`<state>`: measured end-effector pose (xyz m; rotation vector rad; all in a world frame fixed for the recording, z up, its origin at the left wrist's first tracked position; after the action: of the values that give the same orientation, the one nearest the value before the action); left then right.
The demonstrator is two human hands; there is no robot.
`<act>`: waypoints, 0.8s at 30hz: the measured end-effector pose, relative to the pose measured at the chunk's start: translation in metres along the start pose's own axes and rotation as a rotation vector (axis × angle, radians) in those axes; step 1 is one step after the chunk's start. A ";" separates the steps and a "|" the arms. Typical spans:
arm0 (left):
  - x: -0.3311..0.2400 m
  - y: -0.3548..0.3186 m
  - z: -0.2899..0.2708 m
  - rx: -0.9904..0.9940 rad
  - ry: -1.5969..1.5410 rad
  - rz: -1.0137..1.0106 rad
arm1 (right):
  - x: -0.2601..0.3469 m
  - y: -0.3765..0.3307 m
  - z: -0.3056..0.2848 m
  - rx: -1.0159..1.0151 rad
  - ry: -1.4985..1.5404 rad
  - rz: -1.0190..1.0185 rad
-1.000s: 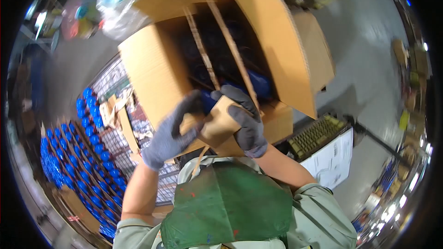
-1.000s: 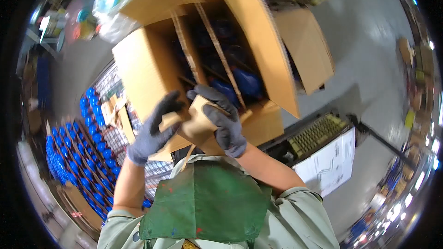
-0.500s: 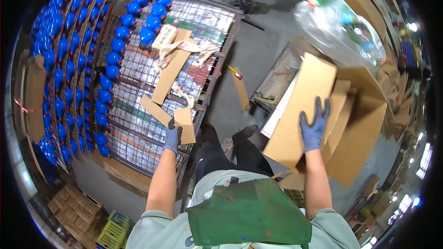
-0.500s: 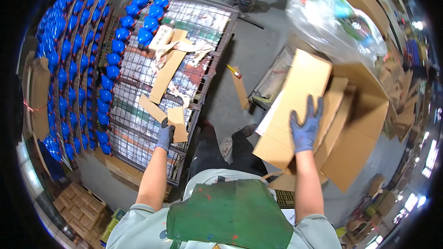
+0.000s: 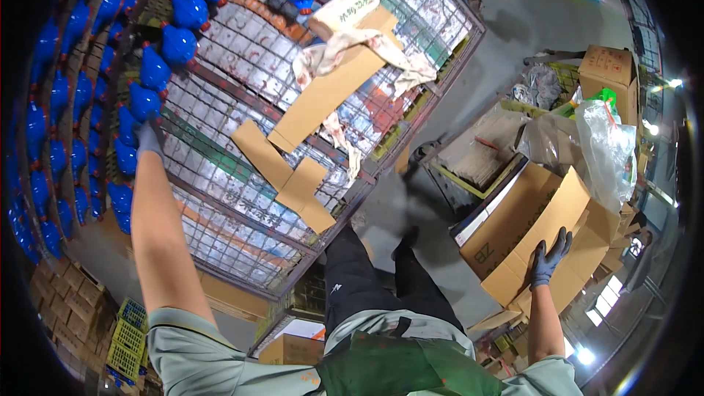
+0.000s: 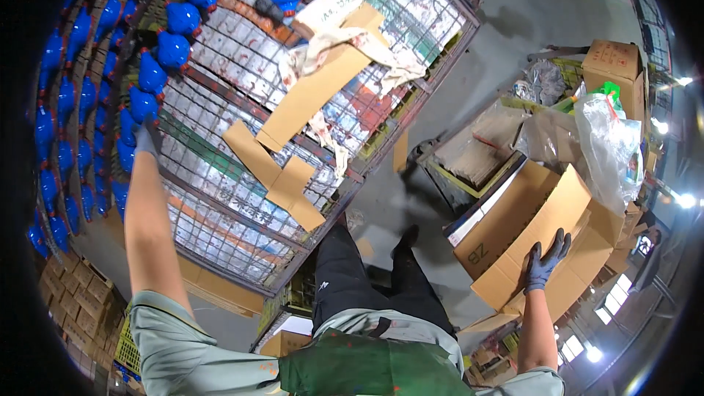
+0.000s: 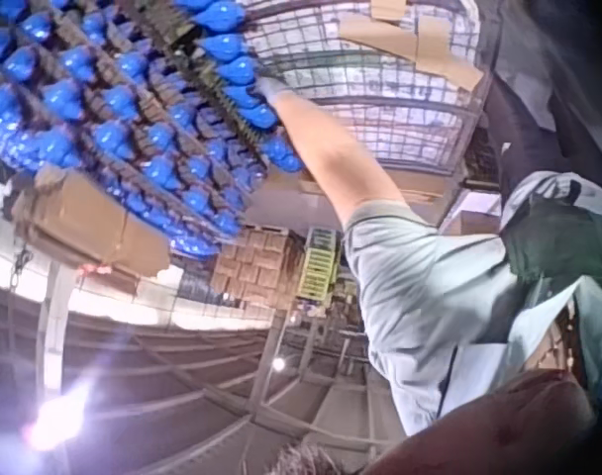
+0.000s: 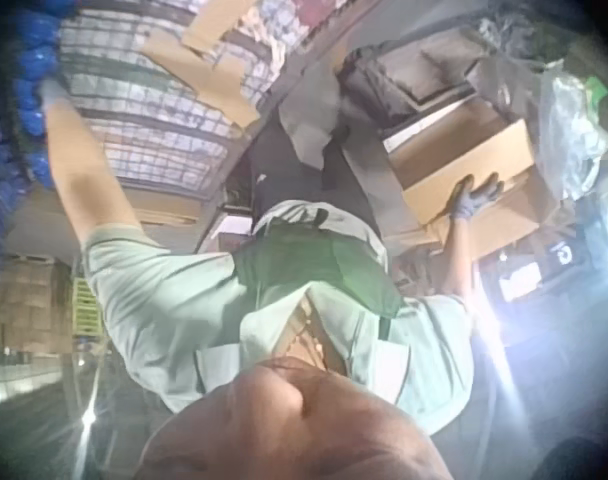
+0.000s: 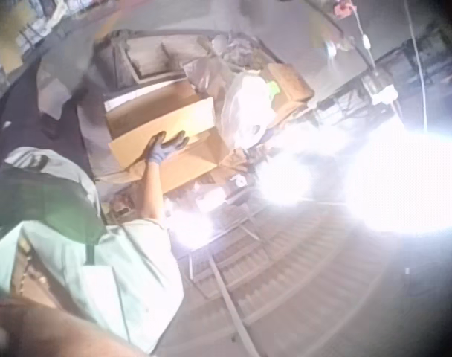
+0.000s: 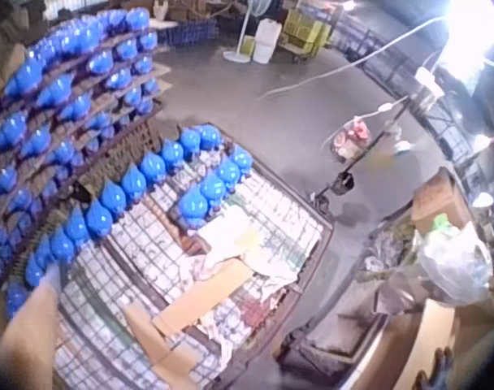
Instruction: The person places blue water meters into a cardboard box containing dividers, inserting cardboard supports between the meters to secure them.
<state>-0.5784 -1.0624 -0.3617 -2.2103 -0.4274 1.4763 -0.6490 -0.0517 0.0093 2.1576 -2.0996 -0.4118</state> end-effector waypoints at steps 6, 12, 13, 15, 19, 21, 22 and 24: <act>0.010 -0.037 -0.017 0.172 -0.147 -0.059 | -0.014 0.001 0.007 -0.003 0.063 -0.010; 0.032 -0.268 -0.059 0.606 -0.667 -0.839 | 0.001 -0.006 -0.004 -0.039 0.102 0.071; 0.035 -0.314 -0.062 0.636 -0.626 -0.912 | -0.003 -0.008 -0.001 -0.049 0.127 0.092; 0.044 -0.400 -0.065 0.789 -0.520 -0.924 | 0.006 -0.007 -0.005 -0.071 0.138 0.089; 0.041 -0.595 -0.040 1.181 -0.483 -1.041 | -0.001 -0.006 -0.012 -0.178 0.128 0.019; 0.034 -0.700 -0.031 1.243 -0.438 -1.194 | 0.017 -0.001 -0.031 -0.285 0.381 0.108; 0.027 -0.749 -0.025 1.314 -0.273 -1.144 | 0.025 -0.012 -0.043 -0.331 0.665 0.206; 0.021 -0.837 -0.016 1.534 0.156 -0.887 | 0.035 -0.023 -0.064 -0.056 1.724 0.555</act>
<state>-0.5633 -0.3417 0.0647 -0.6875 -0.0707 0.6213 -0.6092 -0.0930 0.0601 0.8608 -1.2870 1.0285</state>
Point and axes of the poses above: each hand's wrist, its own y-axis towards the middle knuckle, its own z-axis out of the palm, x = y × z, the point moved 2 cm from there along y, towards the middle knuckle, and after that the axes turned 14 degrees about -x, right-handed, at the moved point
